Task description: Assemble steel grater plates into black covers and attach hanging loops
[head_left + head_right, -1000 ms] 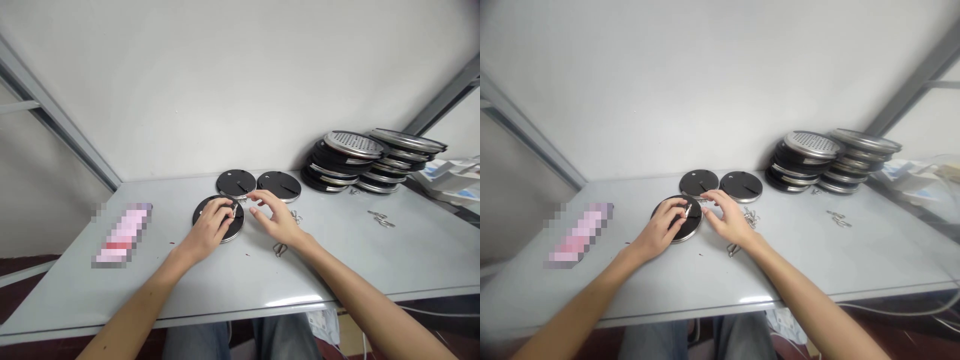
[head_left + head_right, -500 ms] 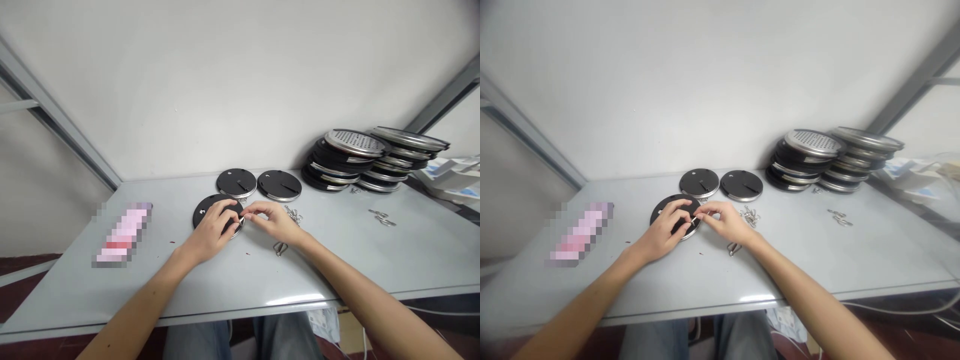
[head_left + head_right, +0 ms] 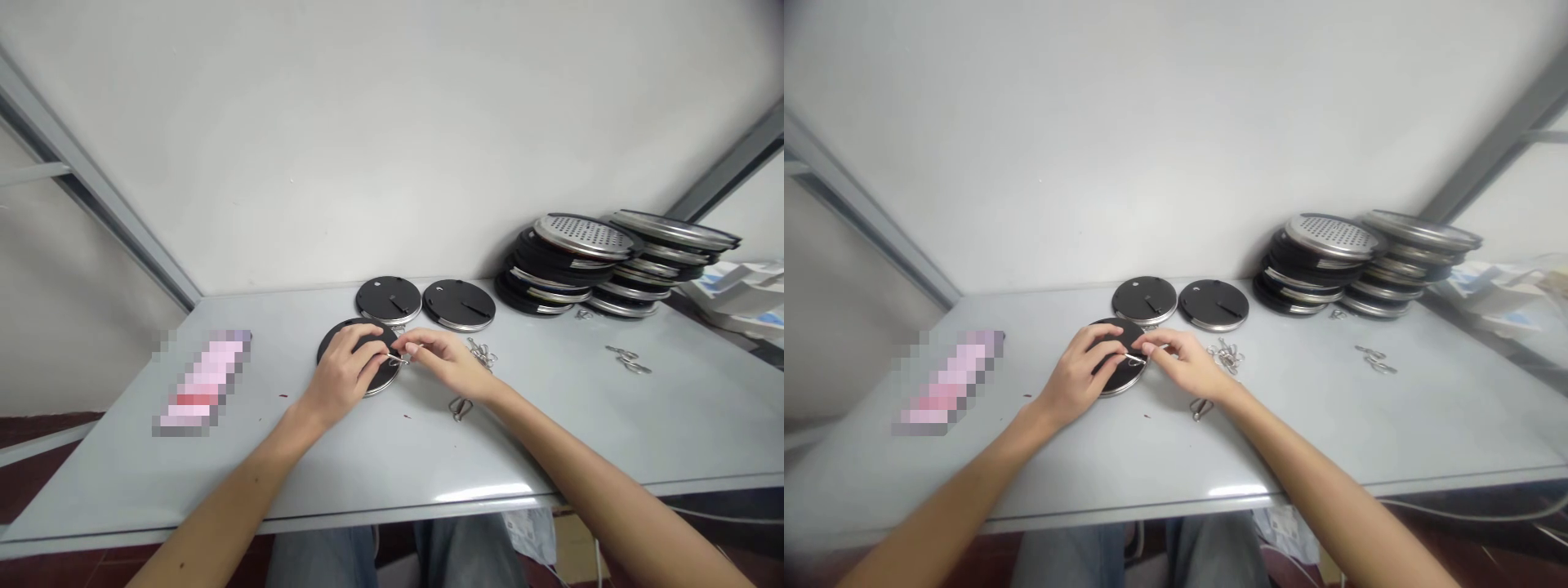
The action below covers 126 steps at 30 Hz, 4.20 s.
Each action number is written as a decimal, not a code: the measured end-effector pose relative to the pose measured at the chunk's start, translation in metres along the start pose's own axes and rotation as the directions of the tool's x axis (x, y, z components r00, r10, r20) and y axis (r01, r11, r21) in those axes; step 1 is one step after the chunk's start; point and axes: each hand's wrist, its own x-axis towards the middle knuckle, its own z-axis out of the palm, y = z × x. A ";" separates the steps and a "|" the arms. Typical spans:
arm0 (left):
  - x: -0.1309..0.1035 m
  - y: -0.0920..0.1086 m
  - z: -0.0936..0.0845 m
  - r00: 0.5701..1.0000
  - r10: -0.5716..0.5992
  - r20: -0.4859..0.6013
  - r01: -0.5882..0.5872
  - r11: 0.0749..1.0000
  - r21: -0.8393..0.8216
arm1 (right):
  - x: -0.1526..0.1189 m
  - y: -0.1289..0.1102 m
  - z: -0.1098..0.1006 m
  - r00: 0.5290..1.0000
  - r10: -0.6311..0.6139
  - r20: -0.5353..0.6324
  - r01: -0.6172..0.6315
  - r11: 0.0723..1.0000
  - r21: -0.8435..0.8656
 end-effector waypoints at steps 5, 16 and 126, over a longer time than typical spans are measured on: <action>0.000 0.001 -0.002 0.999 0.027 -0.018 -0.027 1.000 0.013 | -0.003 -0.005 0.002 0.990 -0.006 0.138 -0.005 0.997 0.076; 0.002 0.002 -0.003 0.996 0.045 -0.080 -0.043 0.999 0.017 | -0.001 -0.006 -0.002 0.967 0.094 0.237 -0.149 0.963 0.225; -0.008 -0.016 0.002 0.987 0.110 -0.118 -0.125 0.984 -0.125 | -0.013 0.022 0.009 0.859 -0.462 0.219 0.458 0.503 -0.733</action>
